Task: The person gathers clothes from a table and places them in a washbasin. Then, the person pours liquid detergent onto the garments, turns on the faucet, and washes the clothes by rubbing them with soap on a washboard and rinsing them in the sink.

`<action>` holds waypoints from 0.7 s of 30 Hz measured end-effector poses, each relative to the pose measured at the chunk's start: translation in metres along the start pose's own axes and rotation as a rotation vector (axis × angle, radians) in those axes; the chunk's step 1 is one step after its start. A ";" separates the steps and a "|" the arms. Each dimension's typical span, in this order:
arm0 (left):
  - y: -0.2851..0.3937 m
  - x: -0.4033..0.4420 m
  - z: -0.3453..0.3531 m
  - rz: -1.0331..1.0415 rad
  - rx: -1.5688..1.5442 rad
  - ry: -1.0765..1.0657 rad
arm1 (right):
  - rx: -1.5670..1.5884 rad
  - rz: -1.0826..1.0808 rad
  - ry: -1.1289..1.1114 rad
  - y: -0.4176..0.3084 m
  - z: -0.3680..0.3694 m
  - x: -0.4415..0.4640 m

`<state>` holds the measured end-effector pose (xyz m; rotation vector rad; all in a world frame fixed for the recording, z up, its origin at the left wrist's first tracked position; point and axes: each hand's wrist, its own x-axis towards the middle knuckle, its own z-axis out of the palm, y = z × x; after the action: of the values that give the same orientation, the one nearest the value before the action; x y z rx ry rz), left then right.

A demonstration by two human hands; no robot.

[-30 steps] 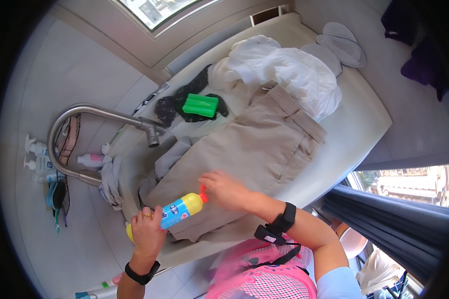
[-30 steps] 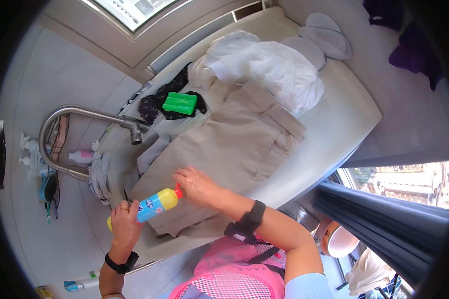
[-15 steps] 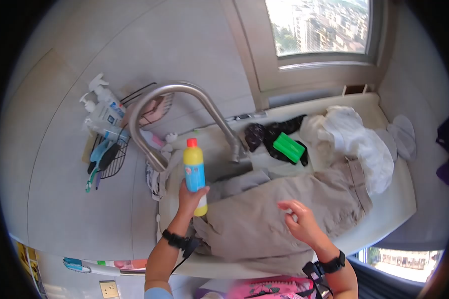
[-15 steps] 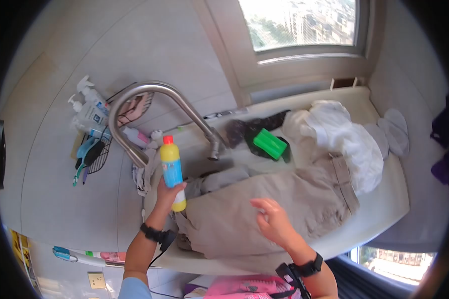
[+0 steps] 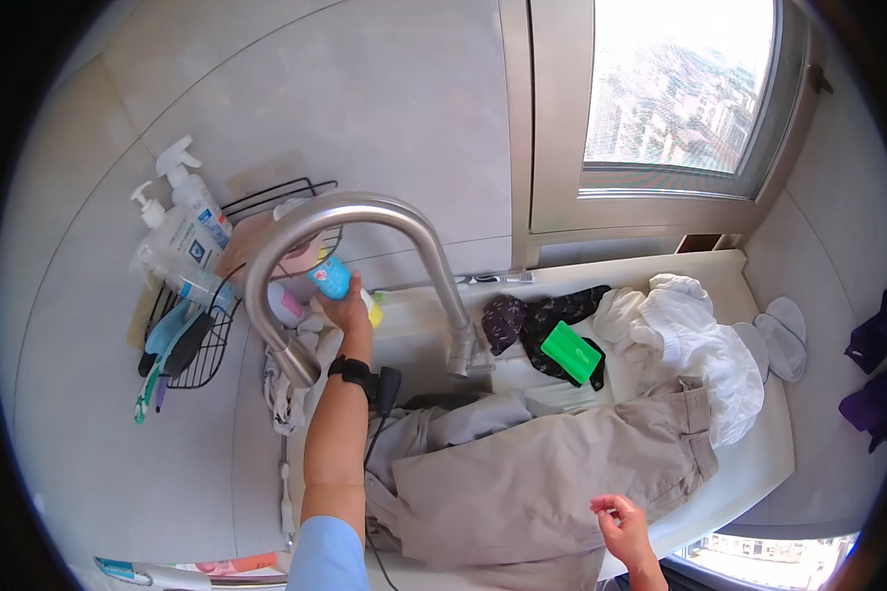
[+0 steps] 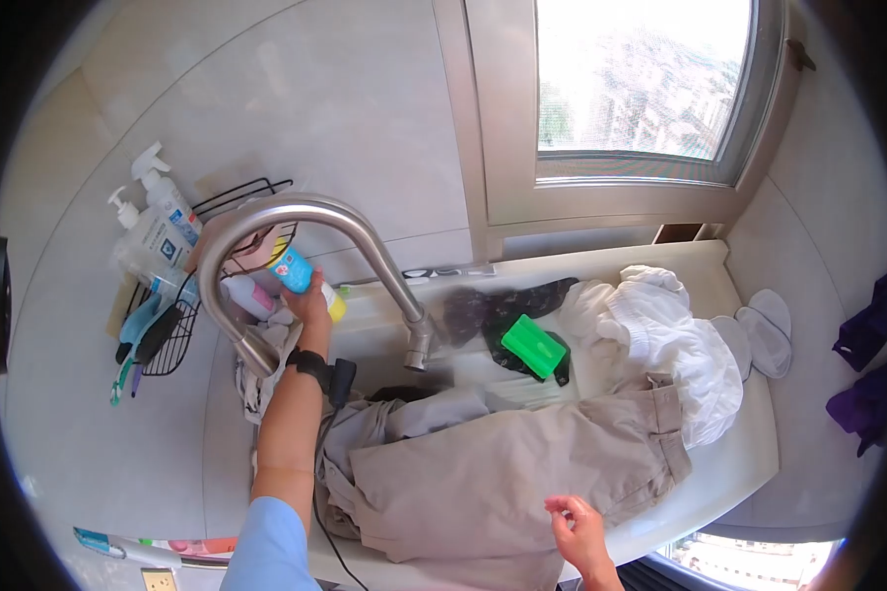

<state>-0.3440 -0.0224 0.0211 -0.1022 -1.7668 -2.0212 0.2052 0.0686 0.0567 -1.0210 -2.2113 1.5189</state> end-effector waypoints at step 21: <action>-0.012 0.008 -0.022 0.214 0.386 -0.189 | -0.119 0.170 -0.161 0.023 0.006 -0.019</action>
<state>-0.3507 -0.0451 0.0092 -0.3535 -2.1295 -1.5346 0.2242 0.0557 0.0368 -1.1881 -2.4044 1.6072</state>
